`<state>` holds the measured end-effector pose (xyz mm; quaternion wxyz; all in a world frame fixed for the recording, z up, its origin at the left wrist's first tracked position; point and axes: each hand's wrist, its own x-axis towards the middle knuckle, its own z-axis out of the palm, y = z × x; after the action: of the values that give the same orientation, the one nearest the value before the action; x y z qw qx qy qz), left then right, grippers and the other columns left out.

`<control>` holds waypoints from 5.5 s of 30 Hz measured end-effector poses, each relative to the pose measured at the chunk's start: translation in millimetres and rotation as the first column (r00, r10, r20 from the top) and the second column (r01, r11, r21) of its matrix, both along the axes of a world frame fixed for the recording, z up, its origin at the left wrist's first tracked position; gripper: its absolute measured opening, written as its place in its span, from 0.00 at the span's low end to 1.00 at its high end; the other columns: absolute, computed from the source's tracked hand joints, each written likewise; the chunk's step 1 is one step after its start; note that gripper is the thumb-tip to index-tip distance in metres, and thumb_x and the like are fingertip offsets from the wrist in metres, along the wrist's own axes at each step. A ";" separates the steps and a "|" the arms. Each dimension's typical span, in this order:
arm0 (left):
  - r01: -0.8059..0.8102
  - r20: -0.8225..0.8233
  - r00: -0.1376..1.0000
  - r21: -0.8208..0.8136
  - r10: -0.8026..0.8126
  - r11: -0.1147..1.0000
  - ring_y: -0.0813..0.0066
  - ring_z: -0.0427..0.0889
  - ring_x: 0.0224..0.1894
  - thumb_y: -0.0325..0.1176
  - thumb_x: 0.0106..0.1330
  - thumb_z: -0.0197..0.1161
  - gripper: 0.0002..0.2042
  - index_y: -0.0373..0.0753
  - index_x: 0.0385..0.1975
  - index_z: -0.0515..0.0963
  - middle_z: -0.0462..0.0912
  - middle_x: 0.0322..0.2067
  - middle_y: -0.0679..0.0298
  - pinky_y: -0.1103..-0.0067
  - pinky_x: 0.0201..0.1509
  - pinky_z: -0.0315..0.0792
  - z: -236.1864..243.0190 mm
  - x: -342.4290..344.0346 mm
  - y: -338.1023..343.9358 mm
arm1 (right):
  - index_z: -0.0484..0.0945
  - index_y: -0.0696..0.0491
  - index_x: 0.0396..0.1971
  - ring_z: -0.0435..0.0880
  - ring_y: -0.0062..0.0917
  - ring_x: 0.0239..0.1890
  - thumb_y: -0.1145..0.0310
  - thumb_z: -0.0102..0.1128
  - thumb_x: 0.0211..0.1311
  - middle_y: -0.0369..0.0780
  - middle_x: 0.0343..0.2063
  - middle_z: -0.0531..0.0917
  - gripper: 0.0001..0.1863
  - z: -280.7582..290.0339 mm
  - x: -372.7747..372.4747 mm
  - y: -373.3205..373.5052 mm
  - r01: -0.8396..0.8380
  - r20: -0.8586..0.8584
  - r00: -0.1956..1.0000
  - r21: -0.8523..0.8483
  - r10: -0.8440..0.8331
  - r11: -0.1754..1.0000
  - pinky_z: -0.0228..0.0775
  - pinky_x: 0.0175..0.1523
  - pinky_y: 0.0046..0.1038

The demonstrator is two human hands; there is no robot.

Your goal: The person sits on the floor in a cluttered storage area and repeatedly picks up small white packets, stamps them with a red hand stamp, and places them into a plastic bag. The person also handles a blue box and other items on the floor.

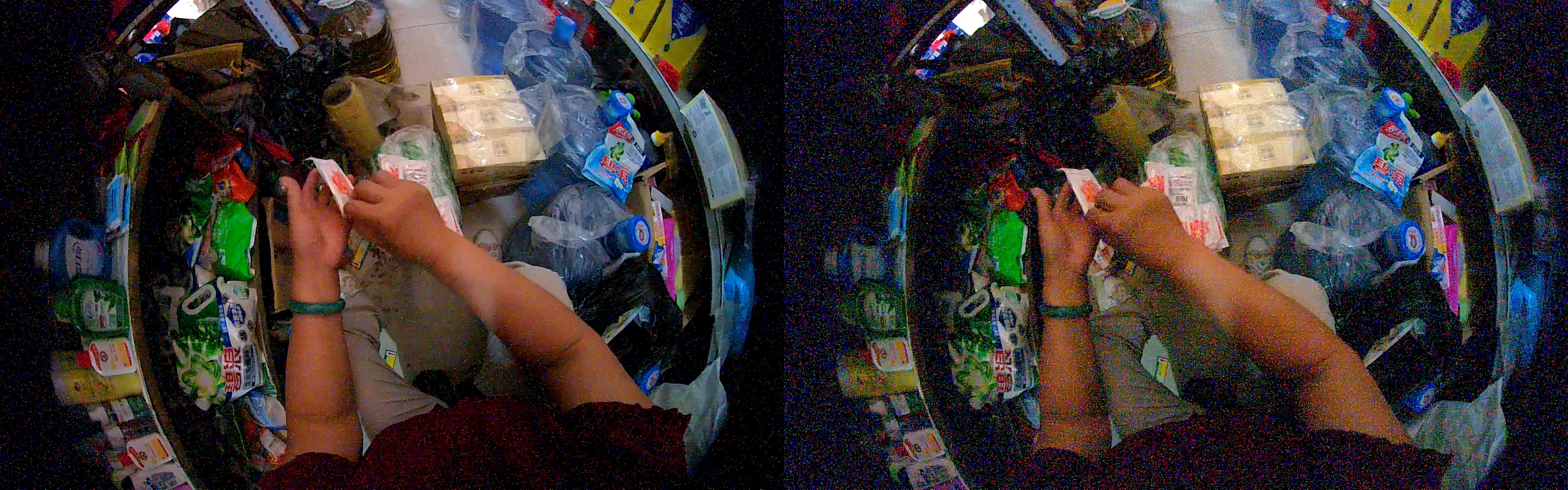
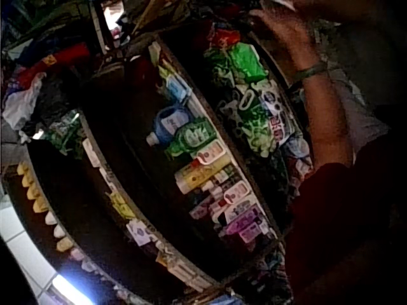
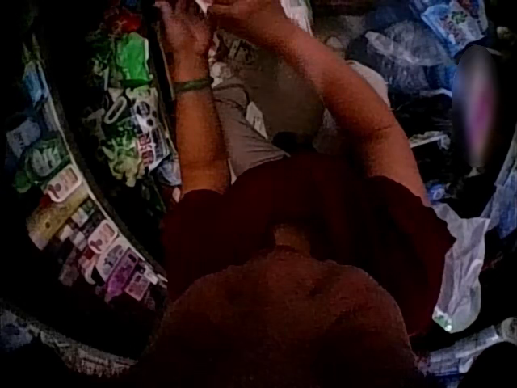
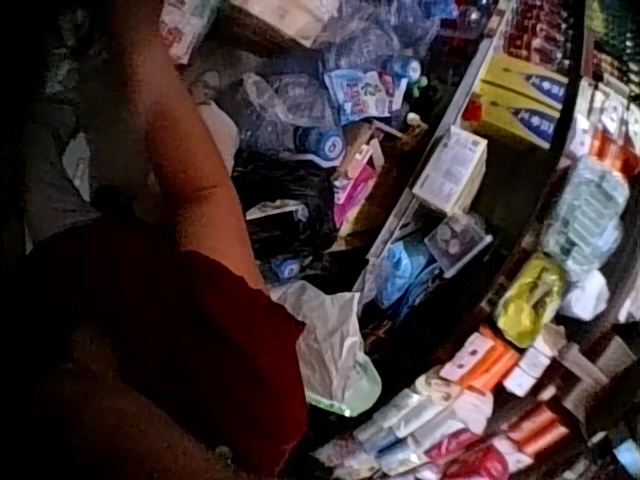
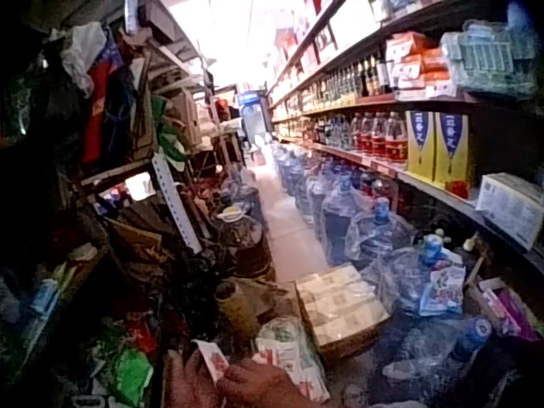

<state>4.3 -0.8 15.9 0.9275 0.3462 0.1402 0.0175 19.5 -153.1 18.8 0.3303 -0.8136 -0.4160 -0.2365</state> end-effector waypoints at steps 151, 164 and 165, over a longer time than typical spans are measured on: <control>0.248 -0.004 0.967 0.238 -0.254 0.939 0.56 0.72 0.49 0.23 0.57 0.45 0.19 0.32 0.50 0.61 0.70 0.48 0.53 0.62 0.52 0.71 -36.2 64.1 -31.7 | 0.77 0.55 0.35 0.77 0.37 0.36 0.70 0.54 0.46 0.46 0.32 0.78 0.13 7.6 74.4 -76.2 0.546 -0.539 0.782 0.352 -0.313 0.760 0.68 0.43 0.32; 0.160 0.124 0.981 -0.064 -0.152 0.985 0.60 0.66 0.56 0.37 0.65 0.49 0.20 0.39 0.55 0.62 0.68 0.53 0.58 0.62 0.60 0.60 0.3 -10.2 -22.2 | 0.77 0.55 0.38 0.78 0.31 0.36 0.70 0.55 0.50 0.43 0.34 0.79 0.13 16.0 38.0 -23.4 0.174 -0.559 0.822 0.430 0.110 0.886 0.69 0.41 0.25; 0.175 0.119 0.979 -0.098 -0.163 0.980 0.60 0.67 0.56 0.38 0.65 0.49 0.20 0.39 0.55 0.63 0.68 0.53 0.58 0.62 0.60 0.59 -0.2 -9.7 -20.1 | 0.77 0.54 0.37 0.78 0.34 0.37 0.69 0.56 0.49 0.44 0.34 0.78 0.13 15.1 39.2 -23.9 0.219 -0.535 0.843 0.437 0.056 0.872 0.69 0.43 0.28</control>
<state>-5.5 -20.9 15.7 0.9493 0.3046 0.0593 -0.0500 58.7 -177.1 34.0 0.6134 -0.7558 -0.1997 -0.1123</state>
